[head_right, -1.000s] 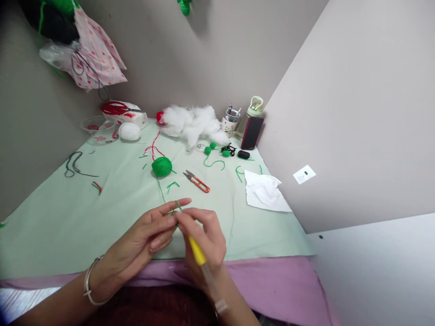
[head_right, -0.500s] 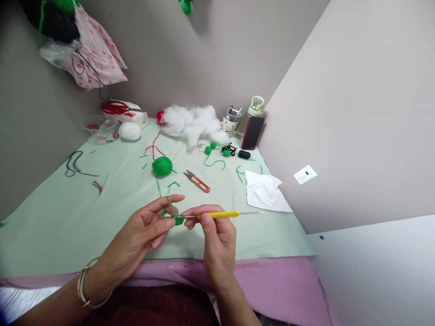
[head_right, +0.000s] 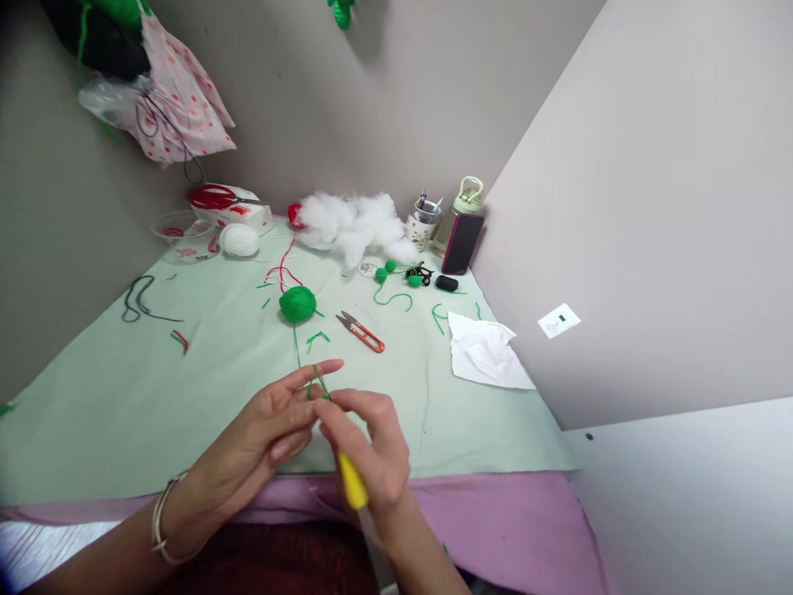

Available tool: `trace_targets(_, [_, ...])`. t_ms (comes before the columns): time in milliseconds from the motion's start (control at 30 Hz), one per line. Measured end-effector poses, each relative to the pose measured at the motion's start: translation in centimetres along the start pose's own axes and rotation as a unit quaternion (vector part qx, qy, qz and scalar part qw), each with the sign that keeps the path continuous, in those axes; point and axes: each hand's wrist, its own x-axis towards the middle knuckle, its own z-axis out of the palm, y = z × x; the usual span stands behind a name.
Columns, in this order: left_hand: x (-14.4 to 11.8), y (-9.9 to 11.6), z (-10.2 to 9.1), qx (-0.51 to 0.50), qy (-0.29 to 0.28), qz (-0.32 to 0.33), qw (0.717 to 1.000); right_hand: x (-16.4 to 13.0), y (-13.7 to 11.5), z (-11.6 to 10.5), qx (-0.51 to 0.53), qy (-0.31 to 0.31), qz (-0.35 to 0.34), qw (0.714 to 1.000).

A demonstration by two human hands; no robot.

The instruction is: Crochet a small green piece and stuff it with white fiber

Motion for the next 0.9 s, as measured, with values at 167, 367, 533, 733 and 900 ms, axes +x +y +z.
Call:
trace_targets(167, [0.1, 0.7, -0.2, -0.015, -0.007, 0.004, 1.0, 1.6, -0.1, -0.1, 0.241, 0.045, 0.19, 0.951])
trace_targets(367, [-0.1, -0.1, 0.3, 0.054, 0.022, 0.04, 0.997, 1.2, -0.5, 0.4, 0.117, 0.007, 0.107, 0.987])
trace_targets(533, [0.4, 0.1, -0.3, -0.02, -0.015, -0.028, 0.999, 0.5, -0.2, 0.0, 0.04, 0.02, 0.042, 0.998])
trace_targets(733, [0.2, 0.6, -0.4, 0.002, 0.01, 0.011, 1.0, 1.1, 0.1, 0.0, 0.271, 0.037, 0.244, 0.93])
trace_targets(900, [-0.2, 0.1, -0.2, 0.076, 0.006, 0.031, 0.997, 1.2, 0.3, 0.4, 0.312, 0.042, 0.293, 0.903])
